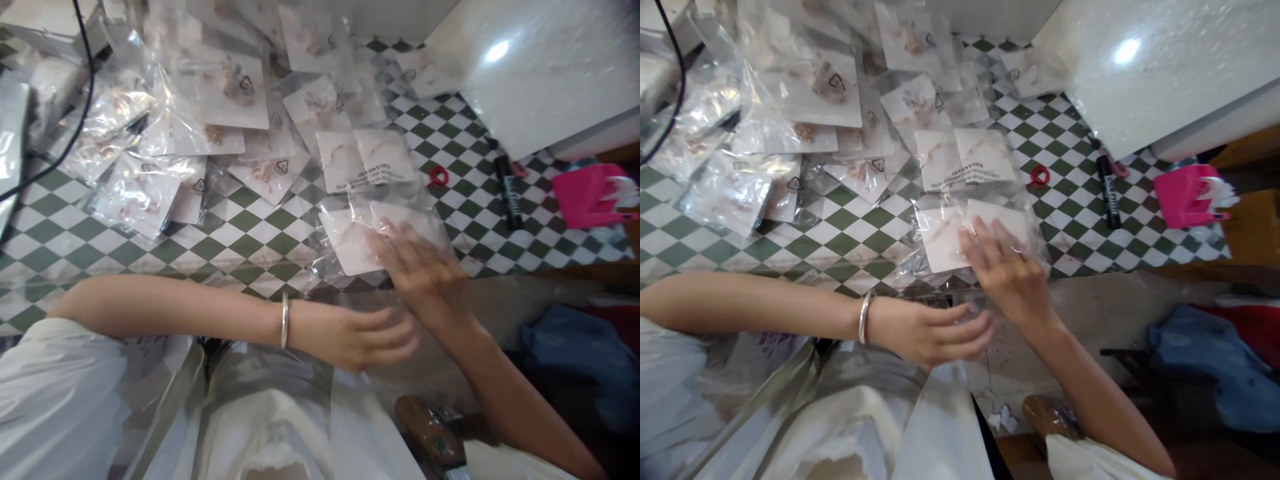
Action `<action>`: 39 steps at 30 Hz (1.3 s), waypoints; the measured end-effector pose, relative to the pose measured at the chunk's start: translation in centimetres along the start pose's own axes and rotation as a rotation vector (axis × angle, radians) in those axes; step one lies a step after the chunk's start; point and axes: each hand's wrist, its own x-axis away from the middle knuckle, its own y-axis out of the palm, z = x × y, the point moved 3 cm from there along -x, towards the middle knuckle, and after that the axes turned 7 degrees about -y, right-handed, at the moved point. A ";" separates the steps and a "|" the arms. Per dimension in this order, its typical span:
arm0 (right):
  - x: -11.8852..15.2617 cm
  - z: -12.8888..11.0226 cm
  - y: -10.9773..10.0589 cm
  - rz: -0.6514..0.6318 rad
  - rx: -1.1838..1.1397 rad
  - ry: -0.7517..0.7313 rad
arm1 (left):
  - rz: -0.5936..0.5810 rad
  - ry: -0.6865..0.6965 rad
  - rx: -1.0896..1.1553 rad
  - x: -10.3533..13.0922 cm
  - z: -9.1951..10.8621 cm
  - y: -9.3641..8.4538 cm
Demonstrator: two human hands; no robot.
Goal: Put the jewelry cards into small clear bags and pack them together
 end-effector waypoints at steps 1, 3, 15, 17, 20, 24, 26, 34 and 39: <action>-0.4 -0.1 -0.2 -0.023 0.019 -0.002 | -0.013 -0.002 -0.023 0.0 0.5 0.2; -0.9 0.0 -0.5 -0.034 0.030 0.021 | -0.052 -0.099 -0.070 0.0 0.8 1.0; -2.1 -0.8 0.1 0.004 -0.485 -0.011 | -0.369 -0.274 0.088 0.0 0.7 3.9; -2.9 -1.6 -0.2 0.007 -0.473 -0.081 | -0.398 -0.258 0.137 0.0 0.7 4.1; -4.0 -2.6 0.0 -0.047 -0.434 -0.108 | -0.408 -0.245 0.152 -0.1 0.7 4.3; -4.7 -3.2 1.4 -0.159 -0.483 -0.038 | -0.401 -0.223 0.127 -0.1 0.9 4.3; -4.7 -3.1 1.8 -0.199 -0.543 0.017 | -0.397 -0.214 0.133 -0.2 0.9 4.3; -2.9 -2.3 1.1 -0.196 -0.530 -0.037 | -0.360 -0.169 0.227 -0.9 1.2 4.4; -3.0 -2.4 1.4 -0.175 -0.498 -0.057 | -0.352 -0.138 0.245 -1.6 1.9 3.9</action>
